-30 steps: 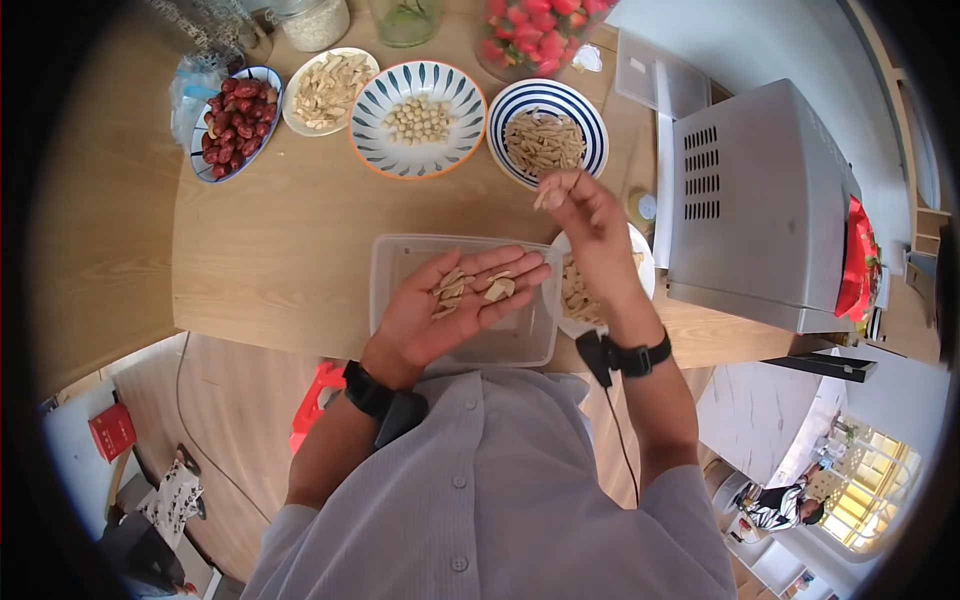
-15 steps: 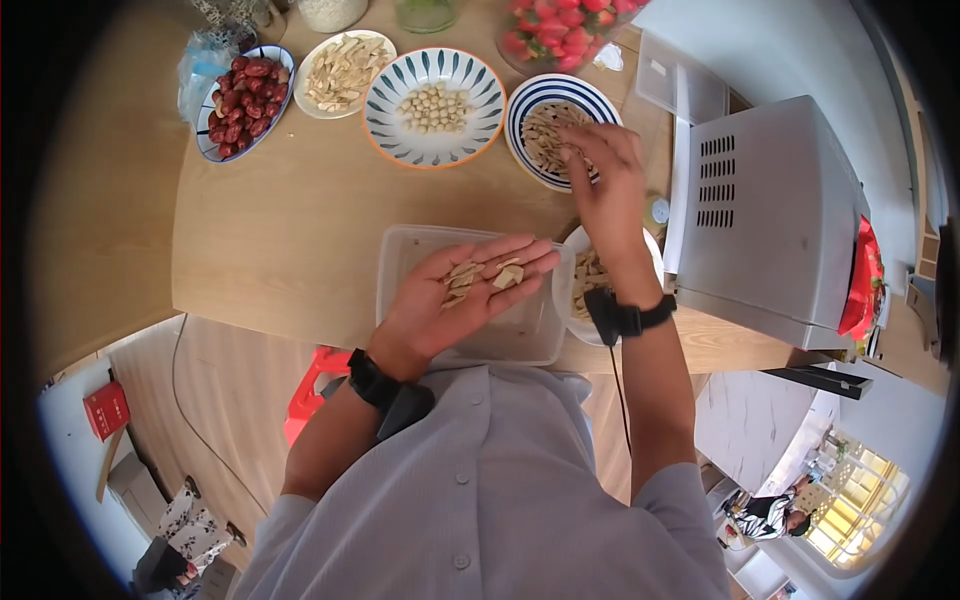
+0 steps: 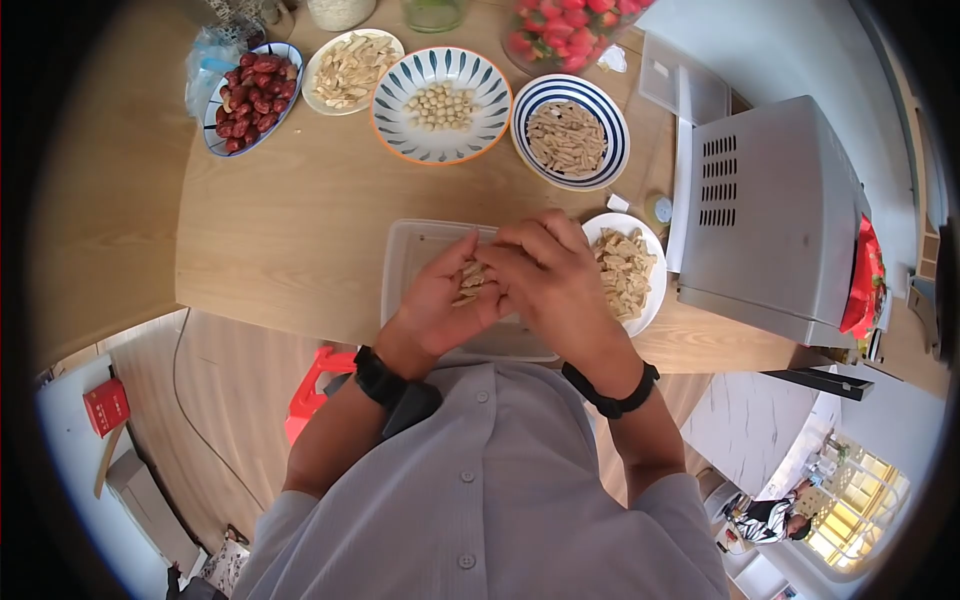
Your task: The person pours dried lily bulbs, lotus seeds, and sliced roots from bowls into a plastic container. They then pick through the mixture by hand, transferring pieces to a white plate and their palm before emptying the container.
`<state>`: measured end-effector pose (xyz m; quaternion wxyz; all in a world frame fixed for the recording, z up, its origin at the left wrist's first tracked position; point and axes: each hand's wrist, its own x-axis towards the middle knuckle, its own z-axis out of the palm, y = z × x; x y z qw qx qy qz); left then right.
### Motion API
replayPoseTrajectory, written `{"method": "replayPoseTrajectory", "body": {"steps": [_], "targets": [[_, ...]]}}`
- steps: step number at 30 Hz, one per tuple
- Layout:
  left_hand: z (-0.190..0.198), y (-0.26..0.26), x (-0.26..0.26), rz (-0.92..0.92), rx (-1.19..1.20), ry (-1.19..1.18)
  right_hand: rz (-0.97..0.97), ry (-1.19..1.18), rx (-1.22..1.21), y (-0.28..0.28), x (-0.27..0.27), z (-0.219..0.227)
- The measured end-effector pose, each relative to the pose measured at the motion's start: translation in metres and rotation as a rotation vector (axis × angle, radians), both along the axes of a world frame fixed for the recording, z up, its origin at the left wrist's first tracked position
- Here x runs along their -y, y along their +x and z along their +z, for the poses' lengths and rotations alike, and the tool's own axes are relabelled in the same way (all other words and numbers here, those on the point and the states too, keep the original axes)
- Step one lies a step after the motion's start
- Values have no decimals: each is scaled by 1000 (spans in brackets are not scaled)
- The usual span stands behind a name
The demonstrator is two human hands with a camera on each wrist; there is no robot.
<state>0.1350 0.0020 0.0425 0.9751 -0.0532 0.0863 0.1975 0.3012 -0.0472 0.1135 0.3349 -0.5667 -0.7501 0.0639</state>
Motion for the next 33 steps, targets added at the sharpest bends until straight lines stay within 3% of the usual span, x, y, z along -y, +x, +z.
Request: {"method": "replayPoseTrajectory", "body": {"steps": [3, 7, 13, 18, 24, 30, 33], "targets": [[1, -1, 1, -6, -67, -10, 18, -12, 54, -2, 1, -1], [2, -2, 2, -12, 11, -1, 52, -29, 76, -5, 0, 3], [-3, -3, 3, -40, 15, 13, 53, -69, -18, -2, 0, 0], [-2, -3, 2, -54, 36, 9, 64, -70, 92, -5, 1, 5], [-1, -5, 4, -37, -158, -3, 112, -24, 208, -14, 3, 6], [-5, -7, 1, -42, -75, -34, 123, -74, 242, -14, 9, 3], [3, -5, 0, -62, -161, 20, 119, -110, 250, -13, 11, 2]]}}
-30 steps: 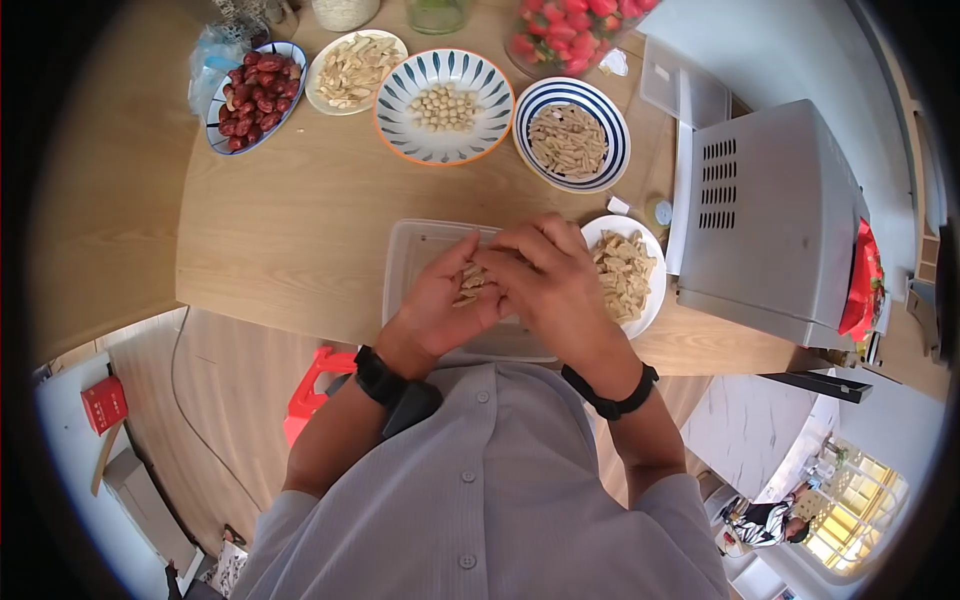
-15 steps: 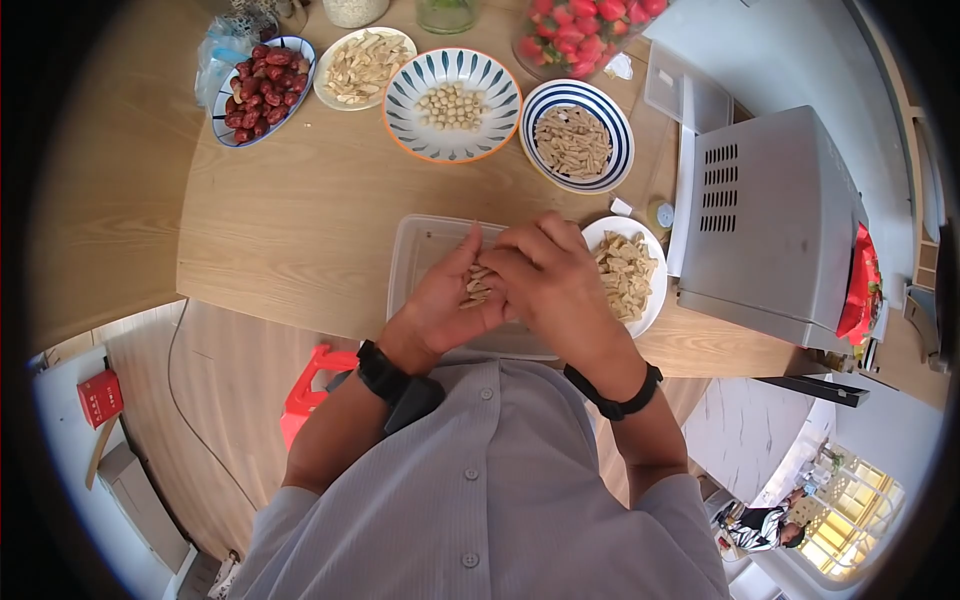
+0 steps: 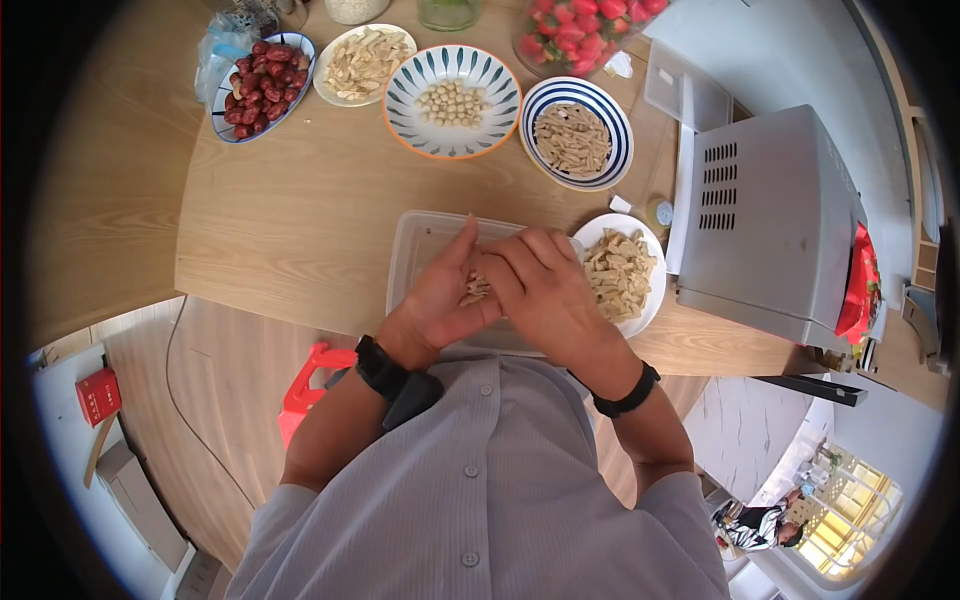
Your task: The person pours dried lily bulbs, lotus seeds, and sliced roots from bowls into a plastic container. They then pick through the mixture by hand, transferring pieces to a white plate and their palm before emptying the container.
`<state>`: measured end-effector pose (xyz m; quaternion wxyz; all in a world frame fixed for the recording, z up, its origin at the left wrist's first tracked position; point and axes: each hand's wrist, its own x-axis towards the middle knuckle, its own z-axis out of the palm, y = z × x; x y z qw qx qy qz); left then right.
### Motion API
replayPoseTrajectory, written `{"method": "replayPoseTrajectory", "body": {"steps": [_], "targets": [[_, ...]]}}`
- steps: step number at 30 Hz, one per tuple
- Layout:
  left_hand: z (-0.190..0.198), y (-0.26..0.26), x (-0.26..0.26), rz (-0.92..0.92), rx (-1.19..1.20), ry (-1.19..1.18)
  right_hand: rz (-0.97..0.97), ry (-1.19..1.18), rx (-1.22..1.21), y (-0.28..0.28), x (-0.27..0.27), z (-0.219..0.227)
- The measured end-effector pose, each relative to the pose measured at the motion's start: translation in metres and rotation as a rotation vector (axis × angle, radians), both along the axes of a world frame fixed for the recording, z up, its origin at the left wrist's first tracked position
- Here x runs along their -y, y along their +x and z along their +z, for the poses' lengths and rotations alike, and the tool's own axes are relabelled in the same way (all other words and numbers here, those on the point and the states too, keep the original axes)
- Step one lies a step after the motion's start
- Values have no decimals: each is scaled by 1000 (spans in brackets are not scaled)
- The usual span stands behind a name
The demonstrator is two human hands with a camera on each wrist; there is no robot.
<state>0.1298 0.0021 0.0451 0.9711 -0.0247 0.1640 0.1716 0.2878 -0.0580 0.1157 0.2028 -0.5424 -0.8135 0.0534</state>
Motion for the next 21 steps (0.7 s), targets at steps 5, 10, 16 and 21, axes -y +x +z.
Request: {"method": "replayPoseTrajectory", "body": {"steps": [5, 10, 16, 21], "targets": [[1, 1, -1, 0, 69, -42, 6, 4, -37, 2, -1, -4], [-20, 1, 0, -11, 270, 6, -12, 60, -289, 8, -6, -8], [24, 8, -3, -11, 129, 119, -231, 148, -323, 59, -36, 4], [37, 7, -6, 0, 128, 171, -346, 182, -240, 120, -88, -28]]}}
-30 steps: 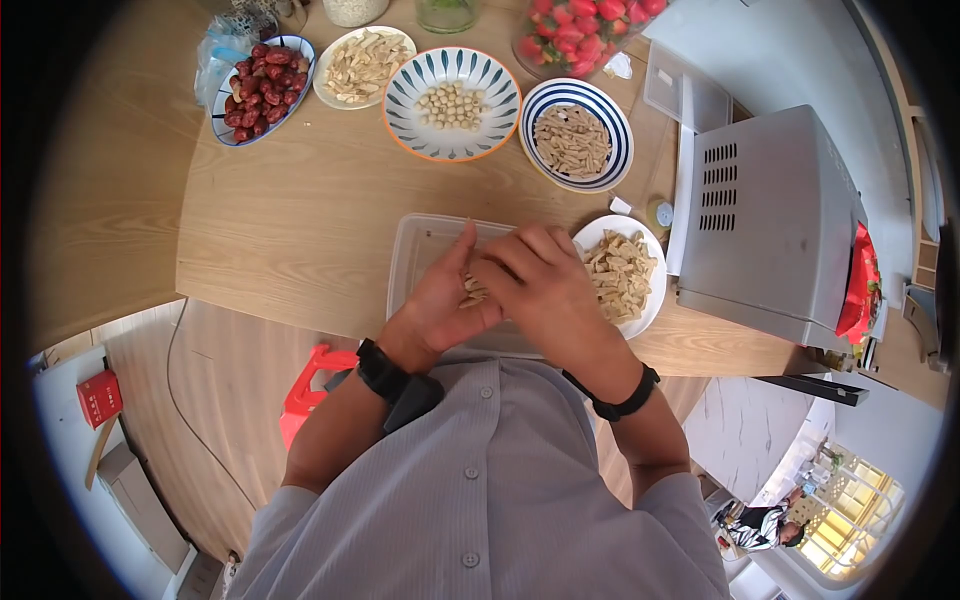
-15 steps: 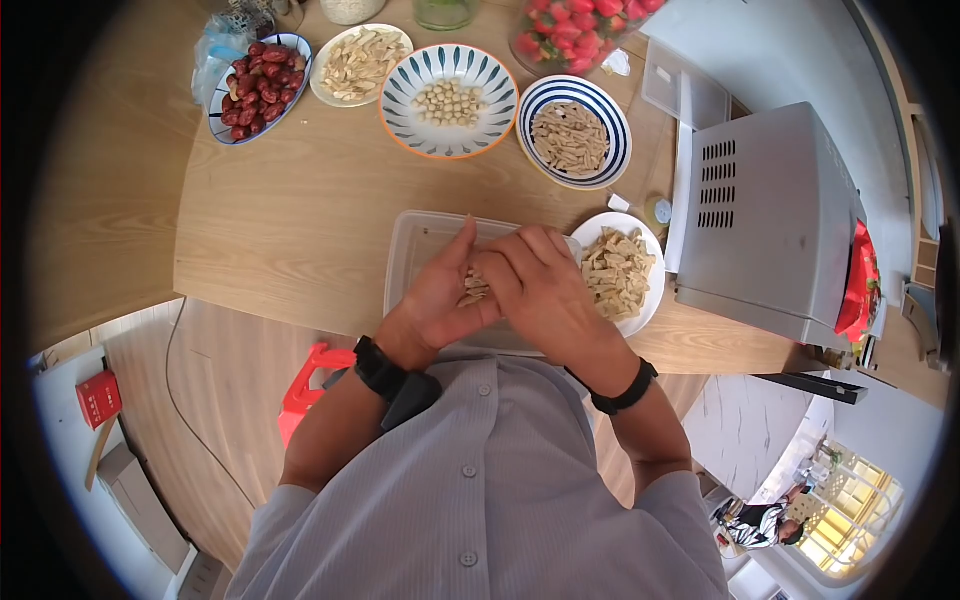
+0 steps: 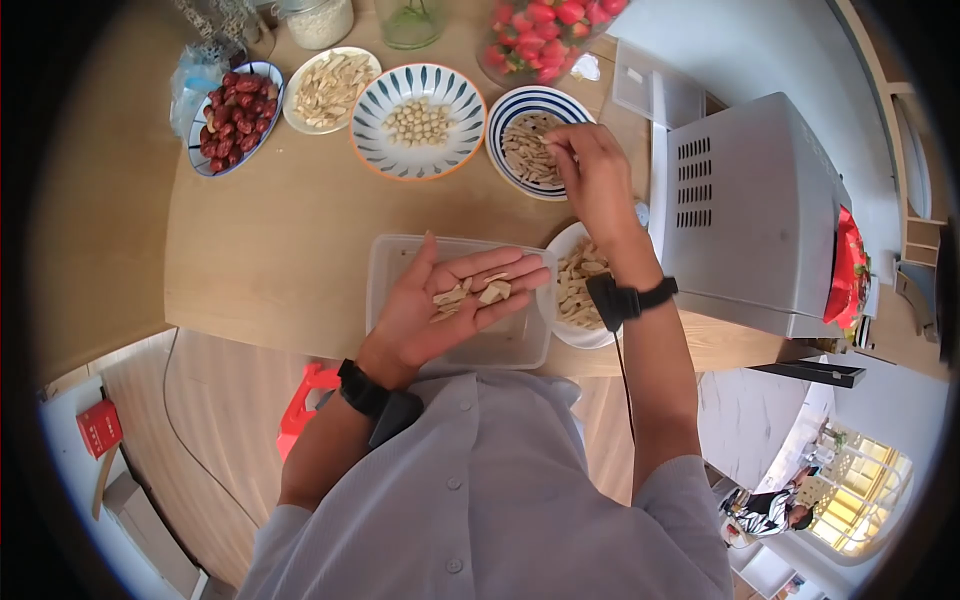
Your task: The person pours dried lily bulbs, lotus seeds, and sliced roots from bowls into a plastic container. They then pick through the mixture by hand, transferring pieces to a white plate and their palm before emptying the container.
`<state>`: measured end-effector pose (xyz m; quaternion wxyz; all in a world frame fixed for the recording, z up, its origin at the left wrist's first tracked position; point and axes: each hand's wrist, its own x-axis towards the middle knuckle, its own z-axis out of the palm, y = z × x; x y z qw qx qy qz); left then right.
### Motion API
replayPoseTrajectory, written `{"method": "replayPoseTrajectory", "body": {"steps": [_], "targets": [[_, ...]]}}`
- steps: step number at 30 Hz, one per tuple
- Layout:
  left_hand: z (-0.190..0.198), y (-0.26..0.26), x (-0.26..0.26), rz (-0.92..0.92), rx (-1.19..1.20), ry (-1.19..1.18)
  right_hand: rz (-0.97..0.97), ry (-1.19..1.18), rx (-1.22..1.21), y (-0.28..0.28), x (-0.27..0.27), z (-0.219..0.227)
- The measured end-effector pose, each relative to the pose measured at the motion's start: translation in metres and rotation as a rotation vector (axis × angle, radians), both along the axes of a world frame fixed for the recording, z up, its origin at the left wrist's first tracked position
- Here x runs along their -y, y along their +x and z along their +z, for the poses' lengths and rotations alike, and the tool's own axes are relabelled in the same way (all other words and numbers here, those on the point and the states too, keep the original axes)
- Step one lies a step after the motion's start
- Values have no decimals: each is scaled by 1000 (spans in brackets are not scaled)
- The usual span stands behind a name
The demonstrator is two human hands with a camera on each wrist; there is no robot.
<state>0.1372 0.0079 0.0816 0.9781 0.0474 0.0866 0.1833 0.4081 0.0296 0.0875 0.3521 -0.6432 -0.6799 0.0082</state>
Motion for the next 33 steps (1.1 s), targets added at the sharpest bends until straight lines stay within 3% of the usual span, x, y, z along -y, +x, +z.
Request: {"method": "replayPoseTrajectory", "body": {"steps": [5, 7, 10, 11, 13, 18, 22, 28, 33], "targets": [[1, 0, -1, 8, 38, -15, 3, 8, 176, 24, -19, -35], [-1, -1, -1, 30, 36, -31, 3, 99, 119, -3, -9, -10], [-17, 1, -1, 41, 97, -91, 182, -99, -24, -51, 32, 25], [-36, 2, 3, 44, 159, -134, 294, -28, 51, -65, 43, 31], [-43, 0, 4, 38, 183, -225, 419, -138, 66, -94, 57, 50], [-36, -4, 4, 52, -9, -283, 402, -132, 55, -115, 66, 33], [-32, -5, 4, 36, 9, -262, 430, -126, -46, -112, 67, 29], [-33, -5, 5, 15, 148, -138, 329, -123, -270, -93, 82, 49], [-9, 1, 3, -4, 67, -29, 25, -179, -101, -46, 116, 53]]}}
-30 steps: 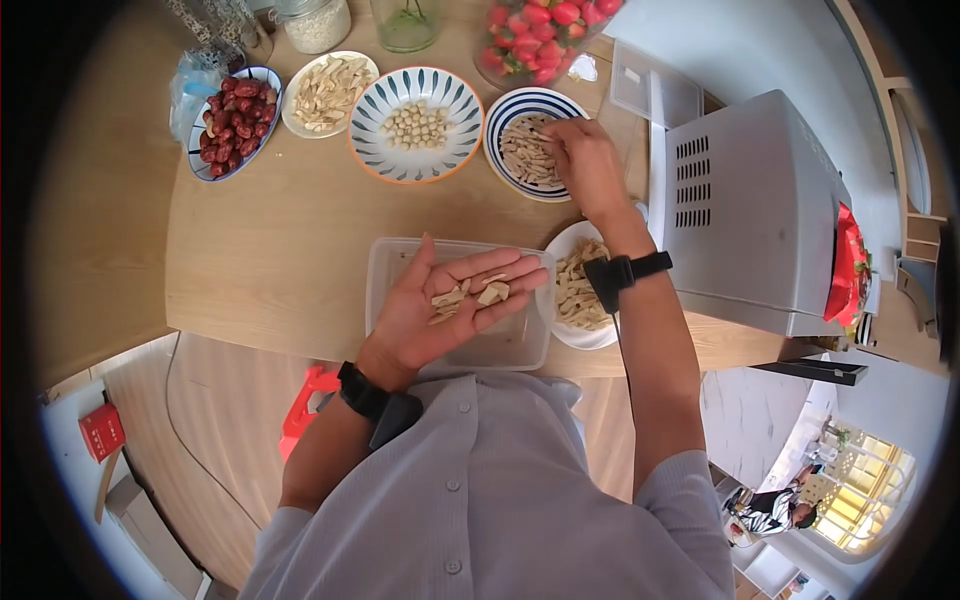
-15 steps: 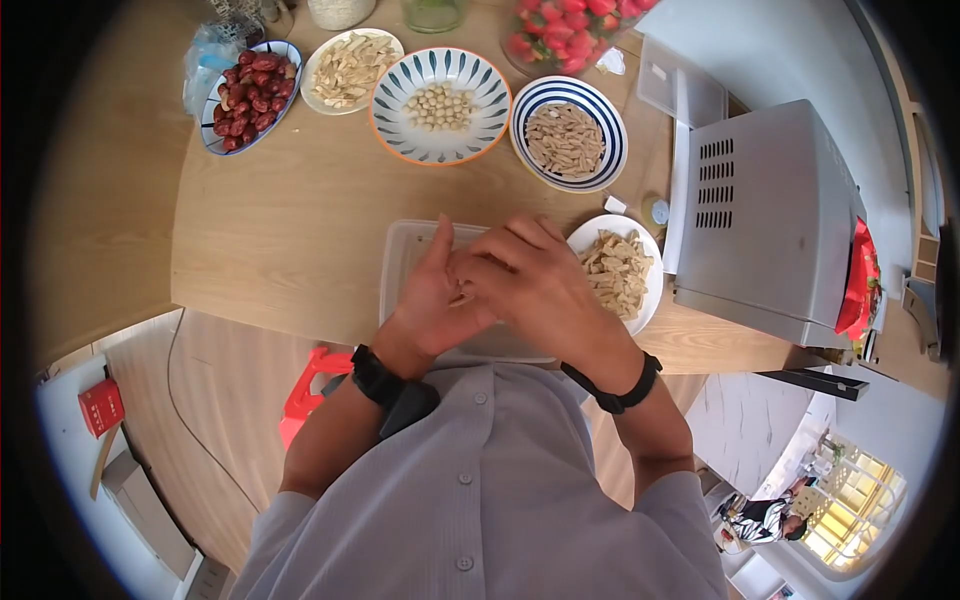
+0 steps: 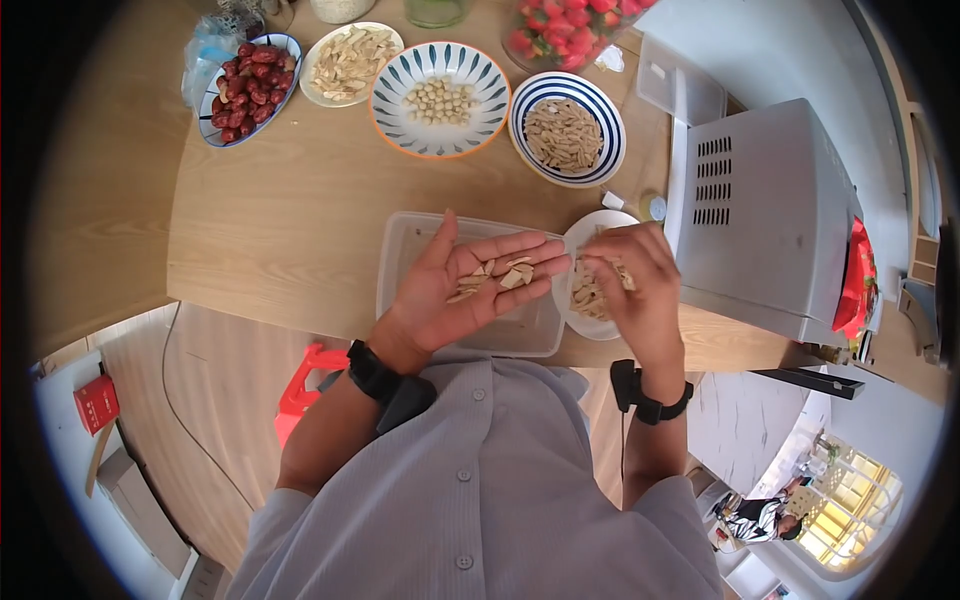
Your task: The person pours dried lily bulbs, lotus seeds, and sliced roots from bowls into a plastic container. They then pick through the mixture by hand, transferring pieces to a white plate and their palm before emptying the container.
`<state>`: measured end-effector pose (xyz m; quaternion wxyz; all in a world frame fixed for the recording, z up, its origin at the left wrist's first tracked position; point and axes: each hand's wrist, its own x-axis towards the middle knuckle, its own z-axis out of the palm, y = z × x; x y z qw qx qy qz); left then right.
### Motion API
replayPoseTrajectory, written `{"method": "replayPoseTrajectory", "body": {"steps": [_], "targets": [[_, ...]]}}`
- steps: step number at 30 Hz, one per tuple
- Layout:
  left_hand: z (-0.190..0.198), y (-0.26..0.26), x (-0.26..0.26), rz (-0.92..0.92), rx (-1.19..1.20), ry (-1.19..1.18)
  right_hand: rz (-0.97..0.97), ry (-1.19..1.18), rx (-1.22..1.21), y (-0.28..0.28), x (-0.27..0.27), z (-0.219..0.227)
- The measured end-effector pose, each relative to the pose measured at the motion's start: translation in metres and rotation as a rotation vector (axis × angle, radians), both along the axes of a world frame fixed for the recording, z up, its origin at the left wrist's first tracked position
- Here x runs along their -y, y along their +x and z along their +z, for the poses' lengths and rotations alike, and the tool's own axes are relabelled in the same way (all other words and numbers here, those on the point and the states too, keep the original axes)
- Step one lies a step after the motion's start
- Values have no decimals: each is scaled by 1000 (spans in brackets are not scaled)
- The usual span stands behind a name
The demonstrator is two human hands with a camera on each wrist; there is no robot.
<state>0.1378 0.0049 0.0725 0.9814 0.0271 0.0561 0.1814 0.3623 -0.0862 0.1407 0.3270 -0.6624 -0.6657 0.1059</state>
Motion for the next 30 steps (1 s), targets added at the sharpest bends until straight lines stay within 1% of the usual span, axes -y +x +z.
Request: {"method": "replayPoseTrajectory", "body": {"steps": [1, 4, 7, 10, 13, 15, 20, 24, 26, 27, 30], "targets": [[2, 1, 0, -3, -7, -3, -59, -13, 48, 10, 7, -5], [5, 2, 0, 0, -21, -10, -126, -89, 167, 31, 22, -20], [4, 3, 1, 9, -14, -2, -101, 32, 211, 20, 21, -27], [-2, 4, 3, 4, -8, -7, 66, 87, 103, -14, 10, -14], [-8, 0, 4, 5, 3, -48, 99, 88, 193, -34, -6, -14], [-10, -2, 2, 7, 38, -40, 142, 56, 217, -34, -9, -13], [-17, -2, 5, -12, 29, -61, 236, 15, 315, -35, -13, -7], [-22, -3, 4, -34, 38, -64, 322, 36, 344, -33, -15, -5], [-21, -4, 4, -35, -1, -92, 344, 50, 362, -33, -14, -8], [-21, -4, 4, -37, -20, -105, 348, 58, 345, -32, -15, -10], [-27, -4, 3, -48, 49, -106, 352, 84, 272, -27, -15, -15]]}}
